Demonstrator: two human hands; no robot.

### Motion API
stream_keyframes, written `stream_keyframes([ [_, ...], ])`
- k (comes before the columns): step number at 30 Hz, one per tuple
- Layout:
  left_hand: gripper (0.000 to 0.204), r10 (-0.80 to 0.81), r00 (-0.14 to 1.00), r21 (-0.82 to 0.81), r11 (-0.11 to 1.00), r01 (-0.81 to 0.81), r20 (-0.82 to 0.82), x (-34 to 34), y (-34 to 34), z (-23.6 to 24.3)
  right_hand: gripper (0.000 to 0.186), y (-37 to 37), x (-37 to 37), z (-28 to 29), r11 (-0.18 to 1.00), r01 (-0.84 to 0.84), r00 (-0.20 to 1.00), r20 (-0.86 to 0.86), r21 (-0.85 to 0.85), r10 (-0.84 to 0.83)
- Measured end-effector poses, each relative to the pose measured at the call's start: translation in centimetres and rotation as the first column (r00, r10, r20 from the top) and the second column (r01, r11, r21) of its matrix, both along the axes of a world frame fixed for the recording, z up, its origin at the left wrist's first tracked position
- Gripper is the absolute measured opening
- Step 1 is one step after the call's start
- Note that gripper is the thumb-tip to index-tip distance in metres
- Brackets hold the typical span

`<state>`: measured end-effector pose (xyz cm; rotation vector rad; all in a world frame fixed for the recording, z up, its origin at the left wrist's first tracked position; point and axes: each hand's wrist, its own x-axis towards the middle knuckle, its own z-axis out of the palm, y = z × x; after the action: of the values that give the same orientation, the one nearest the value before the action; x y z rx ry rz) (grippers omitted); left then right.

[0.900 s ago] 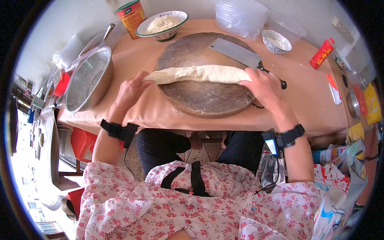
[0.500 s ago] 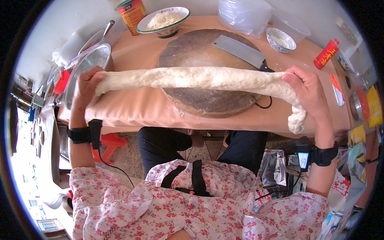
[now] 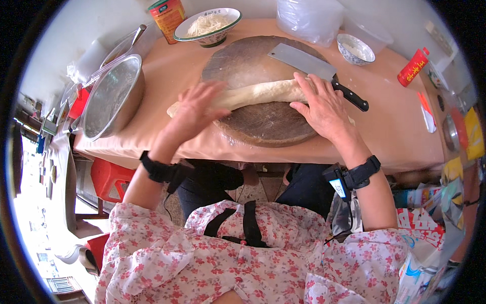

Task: Rolling and kneading a long piece of dough on a wooden board.

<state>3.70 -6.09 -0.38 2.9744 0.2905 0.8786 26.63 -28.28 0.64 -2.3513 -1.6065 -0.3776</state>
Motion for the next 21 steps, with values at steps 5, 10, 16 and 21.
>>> stream_keyframes([
  [5,0.053,-0.021,0.998,-0.005,1.000,0.020,-0.067,4.3,-2.5,-0.1,0.064,-2.1,0.7,-0.9,0.998,0.046,0.998,0.037,0.038,-0.047],
  [10,0.042,-0.029,0.999,0.093,0.995,0.030,-0.020,4.6,-2.4,-1.1,0.063,-6.7,2.4,-3.8,0.980,0.068,0.998,-0.016,0.186,-0.067],
  [16,0.038,-0.063,0.995,-0.017,0.998,0.062,-0.073,2.7,0.2,1.9,0.042,-8.4,2.2,-1.9,0.973,0.105,0.993,0.040,0.204,-0.115],
  [21,0.032,-0.107,0.993,-0.336,0.938,0.081,-0.059,-2.4,3.3,7.8,0.021,-12.3,2.4,4.1,0.972,0.015,0.858,-0.502,0.234,0.108],
])
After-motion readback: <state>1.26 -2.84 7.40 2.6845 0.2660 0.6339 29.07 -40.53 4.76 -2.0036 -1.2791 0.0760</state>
